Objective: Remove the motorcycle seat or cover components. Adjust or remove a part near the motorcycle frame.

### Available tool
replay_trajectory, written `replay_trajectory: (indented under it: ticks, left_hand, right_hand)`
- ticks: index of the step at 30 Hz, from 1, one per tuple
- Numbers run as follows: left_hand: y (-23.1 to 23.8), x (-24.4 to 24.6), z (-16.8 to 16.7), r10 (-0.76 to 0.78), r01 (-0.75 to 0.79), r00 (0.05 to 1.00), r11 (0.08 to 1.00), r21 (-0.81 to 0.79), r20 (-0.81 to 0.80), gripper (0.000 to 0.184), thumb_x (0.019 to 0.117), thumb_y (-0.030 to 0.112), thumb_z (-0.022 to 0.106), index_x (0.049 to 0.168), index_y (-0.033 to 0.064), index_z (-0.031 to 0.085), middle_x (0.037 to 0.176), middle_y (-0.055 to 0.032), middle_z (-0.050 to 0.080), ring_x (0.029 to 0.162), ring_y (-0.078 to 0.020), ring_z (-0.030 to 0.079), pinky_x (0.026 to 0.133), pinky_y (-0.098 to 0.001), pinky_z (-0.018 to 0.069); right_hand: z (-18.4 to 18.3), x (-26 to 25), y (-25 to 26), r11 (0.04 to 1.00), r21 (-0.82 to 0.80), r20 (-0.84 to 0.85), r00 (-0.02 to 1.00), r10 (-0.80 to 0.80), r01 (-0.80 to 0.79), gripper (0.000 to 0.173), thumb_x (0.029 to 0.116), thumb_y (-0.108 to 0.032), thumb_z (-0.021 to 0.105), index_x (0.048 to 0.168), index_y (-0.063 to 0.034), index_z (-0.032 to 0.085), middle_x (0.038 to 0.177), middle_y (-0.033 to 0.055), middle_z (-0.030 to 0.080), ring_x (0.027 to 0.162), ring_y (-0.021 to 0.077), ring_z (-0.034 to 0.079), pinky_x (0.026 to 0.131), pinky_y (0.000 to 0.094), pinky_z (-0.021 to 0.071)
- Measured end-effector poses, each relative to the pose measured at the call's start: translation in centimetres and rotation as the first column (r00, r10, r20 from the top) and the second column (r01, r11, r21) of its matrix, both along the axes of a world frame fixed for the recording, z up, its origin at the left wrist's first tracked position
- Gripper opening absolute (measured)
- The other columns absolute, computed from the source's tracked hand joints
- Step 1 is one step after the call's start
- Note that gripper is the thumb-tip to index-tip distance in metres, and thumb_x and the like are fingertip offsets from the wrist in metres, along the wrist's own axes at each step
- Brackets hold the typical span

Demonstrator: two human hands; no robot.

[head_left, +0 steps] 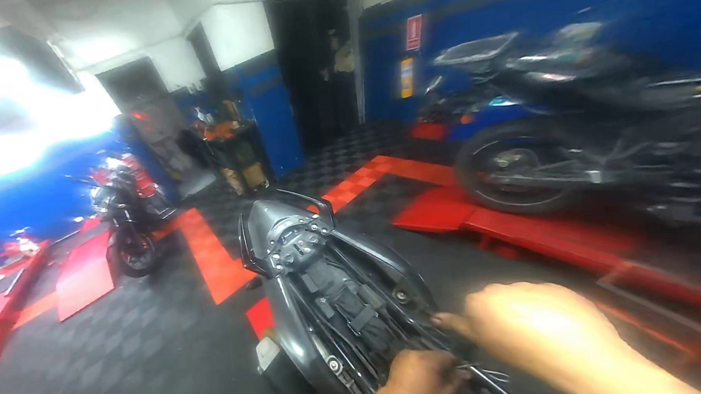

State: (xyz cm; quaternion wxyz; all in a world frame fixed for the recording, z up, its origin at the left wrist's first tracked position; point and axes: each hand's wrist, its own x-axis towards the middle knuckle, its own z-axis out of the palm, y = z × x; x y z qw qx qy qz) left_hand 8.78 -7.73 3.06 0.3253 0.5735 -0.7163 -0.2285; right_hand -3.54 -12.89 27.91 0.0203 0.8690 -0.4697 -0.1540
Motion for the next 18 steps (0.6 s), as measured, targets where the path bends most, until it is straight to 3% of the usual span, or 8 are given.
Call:
replay_trajectory:
  ticks: [1,3,5,7,10,13,16,18]
  left_hand:
    - [0.0,0.0,0.0,0.001,-0.001,1.000,1.000,0.010,-0.001,0.034,0.1050,0.032,0.056,0.112,0.0037,0.073,0.099,-0.0139,0.076,0.094,-0.0282,0.075,0.088,-0.0525,0.0586]
    - [-0.1,0.1,0.0,0.000,0.000,1.000,1.000,0.022,-0.001,0.035,0.1053,0.033,0.056,0.113,0.0032,0.073,0.100,-0.0147,0.076,0.094,-0.0289,0.075,0.088,-0.0532,0.0584]
    - [-0.2,0.1,-0.1,-0.004,0.004,1.000,1.000,0.007,0.003,0.035,0.1052,0.033,0.056,0.111,0.0030,0.073,0.098,-0.0146,0.076,0.093,-0.0287,0.075,0.087,-0.0530,0.0587]
    - [-0.1,0.1,-0.3,-0.013,0.013,1.000,1.000,-0.001,0.004,0.035,0.1050,0.033,0.056,0.108,0.0029,0.073,0.096,-0.0144,0.076,0.091,-0.0289,0.074,0.085,-0.0534,0.0586]
    - [-0.2,0.1,-0.3,-0.015,0.015,1.000,1.000,0.002,-0.001,0.035,0.1049,0.033,0.057,0.108,0.0024,0.073,0.097,-0.0146,0.076,0.092,-0.0290,0.074,0.087,-0.0535,0.0584]
    - [-0.1,0.0,0.0,0.009,-0.009,1.000,0.999,0.040,-0.012,0.038,0.1054,0.035,0.055,0.111,0.0022,0.072,0.099,-0.0151,0.076,0.094,-0.0290,0.074,0.089,-0.0530,0.0577]
    - [-0.1,0.0,0.2,0.012,-0.011,1.000,0.999,0.039,-0.013,0.039,0.1057,0.036,0.054,0.109,0.0022,0.073,0.098,-0.0151,0.076,0.094,-0.0290,0.074,0.088,-0.0525,0.0579]
    - [0.0,0.0,0.1,0.009,-0.009,1.000,1.000,0.023,-0.012,0.039,0.1054,0.036,0.055,0.106,0.0013,0.073,0.096,-0.0155,0.075,0.091,-0.0295,0.074,0.086,-0.0528,0.0581]
  right_hand:
    - [0.1,-0.2,-0.1,0.998,0.022,0.014,0.998,0.055,-0.055,0.062,0.0945,-0.073,0.050,0.094,-0.0139,0.071,0.090,0.0130,0.072,0.090,0.0344,0.072,0.072,0.0533,0.0547]
    - [0.2,-0.8,-0.4,0.970,0.084,0.037,0.973,0.228,-0.230,0.033,0.0985,-0.042,0.064,0.122,-0.0181,0.066,0.108,0.0145,0.071,0.097,0.0377,0.071,0.076,0.0565,0.0564]
    - [0.2,-1.0,-0.4,0.949,0.103,0.048,0.954,0.296,-0.299,0.028,0.0949,-0.020,0.065,0.122,-0.0189,0.067,0.112,0.0148,0.070,0.097,0.0379,0.070,0.075,0.0568,0.0563]
    - [0.3,-0.7,-0.1,0.966,0.075,0.013,0.969,0.247,-0.247,0.016,0.0962,-0.028,0.063,0.105,-0.0163,0.070,0.098,0.0123,0.072,0.092,0.0349,0.071,0.072,0.0543,0.0552]
    - [0.5,0.2,0.3,0.997,0.039,-0.075,0.995,0.067,-0.064,0.054,0.1001,-0.059,0.047,0.086,-0.0122,0.071,0.088,0.0128,0.072,0.090,0.0332,0.072,0.072,0.0529,0.0543]
    - [-0.3,0.2,0.1,1.000,-0.001,-0.047,0.999,0.015,-0.015,0.072,0.0981,-0.074,0.034,0.084,-0.0124,0.069,0.086,0.0125,0.072,0.091,0.0328,0.072,0.072,0.0523,0.0544]
    - [0.0,-0.3,-0.3,0.997,0.023,0.014,0.997,0.072,-0.072,0.064,0.0971,-0.072,0.046,0.101,-0.0123,0.069,0.096,0.0129,0.072,0.095,0.0343,0.072,0.076,0.0535,0.0555]
    - [-0.4,-1.0,-1.0,0.966,0.100,0.109,0.968,0.226,-0.237,0.046,0.0979,-0.053,0.063,0.121,-0.0133,0.066,0.112,0.0141,0.069,0.101,0.0357,0.070,0.081,0.0548,0.0567]
